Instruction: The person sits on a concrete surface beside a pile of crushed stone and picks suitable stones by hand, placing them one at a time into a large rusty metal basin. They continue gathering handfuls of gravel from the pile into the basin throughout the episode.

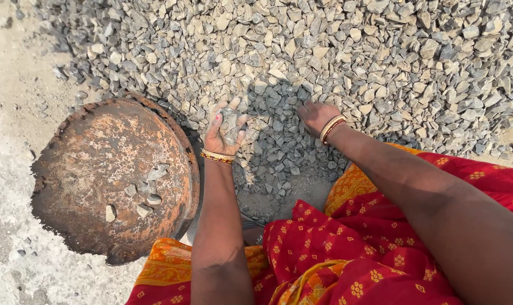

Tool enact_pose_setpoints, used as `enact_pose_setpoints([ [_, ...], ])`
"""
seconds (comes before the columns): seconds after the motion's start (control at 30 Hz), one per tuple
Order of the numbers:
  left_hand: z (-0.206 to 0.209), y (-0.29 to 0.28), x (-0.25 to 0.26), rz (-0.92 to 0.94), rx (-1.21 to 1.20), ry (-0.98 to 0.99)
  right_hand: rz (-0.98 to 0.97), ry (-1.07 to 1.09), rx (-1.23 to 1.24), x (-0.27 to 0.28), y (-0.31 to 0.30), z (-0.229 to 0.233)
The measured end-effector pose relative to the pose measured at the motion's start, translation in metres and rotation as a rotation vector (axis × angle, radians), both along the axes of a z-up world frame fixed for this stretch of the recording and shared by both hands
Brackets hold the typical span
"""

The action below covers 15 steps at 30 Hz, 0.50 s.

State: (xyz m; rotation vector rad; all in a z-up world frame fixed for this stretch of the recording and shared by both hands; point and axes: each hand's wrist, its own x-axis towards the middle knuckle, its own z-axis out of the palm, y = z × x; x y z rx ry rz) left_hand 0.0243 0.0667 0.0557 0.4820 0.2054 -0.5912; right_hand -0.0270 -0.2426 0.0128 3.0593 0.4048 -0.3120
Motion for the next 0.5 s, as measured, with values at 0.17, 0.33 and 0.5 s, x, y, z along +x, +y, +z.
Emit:
enact_pose_setpoints([
  [0.17,-0.088,-0.007,0.023,-0.069,0.472,-0.195,-0.350,-0.002,0.422,0.032,-0.024,-0.065],
  [0.33,-0.034,-0.067,-0.023,-0.429,1.763,-0.752,-0.705,0.378,1.694,0.053,-0.045,0.000],
  [0.5,-0.065,-0.069,-0.047,-0.276,1.988,-1.009,-0.854,0.598,2.372,0.065,-0.048,0.056],
])
